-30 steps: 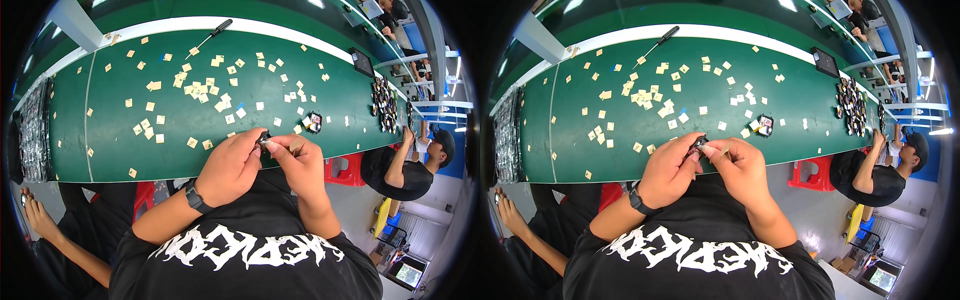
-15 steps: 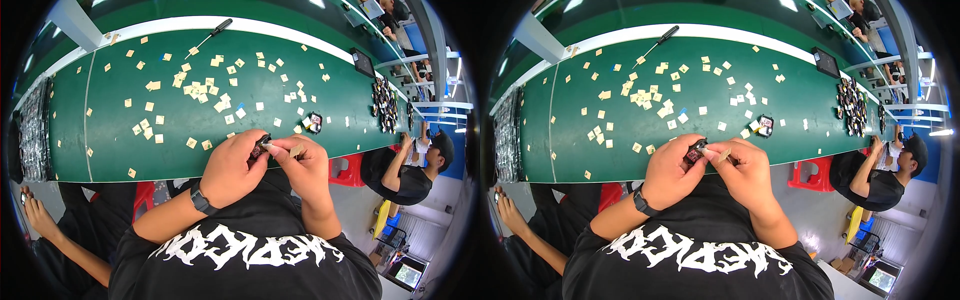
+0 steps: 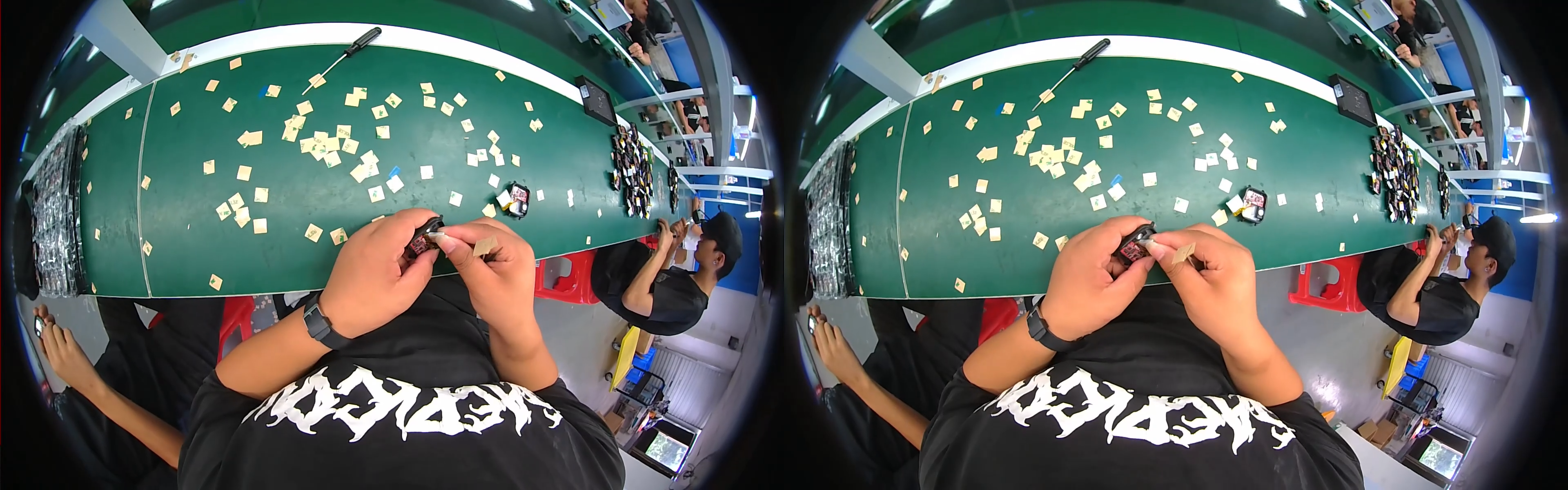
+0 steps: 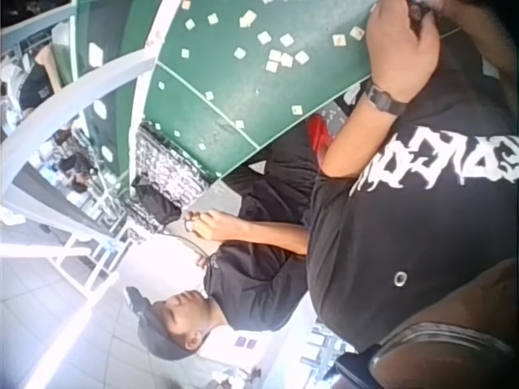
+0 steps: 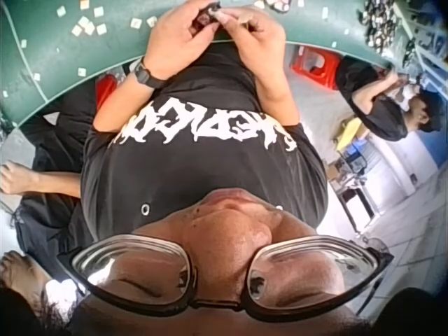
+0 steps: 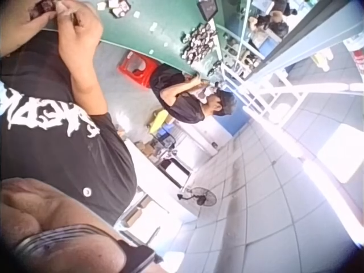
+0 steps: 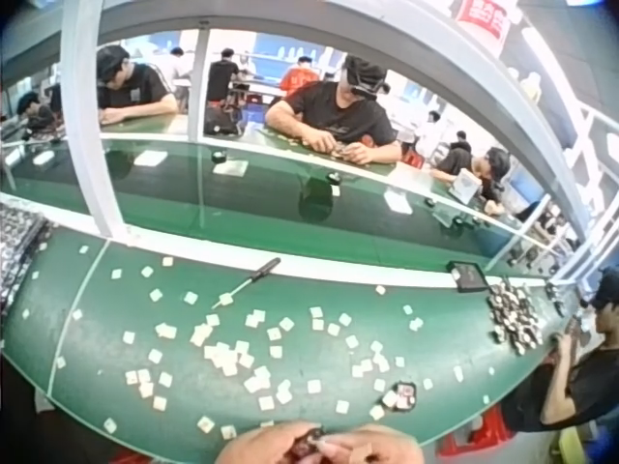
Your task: Assemble small electronic components by peeling and applying adhesive stickers to smartwatch casings.
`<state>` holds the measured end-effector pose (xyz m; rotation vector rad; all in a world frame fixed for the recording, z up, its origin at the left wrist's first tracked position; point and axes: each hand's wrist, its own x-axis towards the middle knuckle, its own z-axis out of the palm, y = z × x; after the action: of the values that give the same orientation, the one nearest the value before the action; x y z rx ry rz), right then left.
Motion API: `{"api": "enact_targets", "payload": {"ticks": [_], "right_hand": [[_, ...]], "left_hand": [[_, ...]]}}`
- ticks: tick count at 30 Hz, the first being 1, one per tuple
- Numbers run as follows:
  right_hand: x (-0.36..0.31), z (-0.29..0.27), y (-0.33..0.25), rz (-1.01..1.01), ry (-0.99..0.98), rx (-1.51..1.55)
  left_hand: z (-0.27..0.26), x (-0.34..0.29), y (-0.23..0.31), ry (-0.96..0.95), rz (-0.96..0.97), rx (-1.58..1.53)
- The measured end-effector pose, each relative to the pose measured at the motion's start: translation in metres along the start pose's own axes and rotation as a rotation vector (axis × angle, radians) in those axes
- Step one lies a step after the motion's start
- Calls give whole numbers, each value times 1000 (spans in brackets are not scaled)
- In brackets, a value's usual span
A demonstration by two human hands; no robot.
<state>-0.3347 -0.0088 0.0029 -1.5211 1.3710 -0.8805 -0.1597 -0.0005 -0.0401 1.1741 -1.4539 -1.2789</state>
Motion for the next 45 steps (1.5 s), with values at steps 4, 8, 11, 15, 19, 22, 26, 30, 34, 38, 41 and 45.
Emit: {"api": "enact_targets", "payload": {"ticks": [4, 8, 11, 15, 19, 22, 26, 30, 34, 38, 41, 45], "right_hand": [[1, 0, -4, -159, 38, -213], [1, 1, -4, -236, 38, -267], [0, -3, -6, -20, -5, -118], [1, -1, -6, 47, 6, -40], [1, -1, 0, 34, 39, -23], [2, -2, 0, 17, 64, -12], [5, -5, 1, -105, 75, -89], [5, -6, 0, -150, 58, -148], [4, -5, 2, -220, 54, -181], [4, -4, 1, -205, 83, -206], [3, -5, -2, -159, 87, -229], [1, -6, -2, -165, 85, -265]], "left_hand": [[-2, 1, 4, -9, 4, -9], [-4, 2, 4, -42, -1, 9], [-4, 2, 4, -61, -10, -27], [-5, 1, 3, -82, -20, -49], [-6, 0, 0, -111, -48, -124], [-7, 0, 0, -112, -34, -128], [-6, -1, -2, -113, -29, -135], [-7, 0, -1, -119, -42, -154], [-7, 0, 1, -89, -9, -124], [-4, 0, 6, -14, 37, 27], [1, 0, 7, 2, 29, 40], [1, 0, 5, -12, 20, 47]]}}
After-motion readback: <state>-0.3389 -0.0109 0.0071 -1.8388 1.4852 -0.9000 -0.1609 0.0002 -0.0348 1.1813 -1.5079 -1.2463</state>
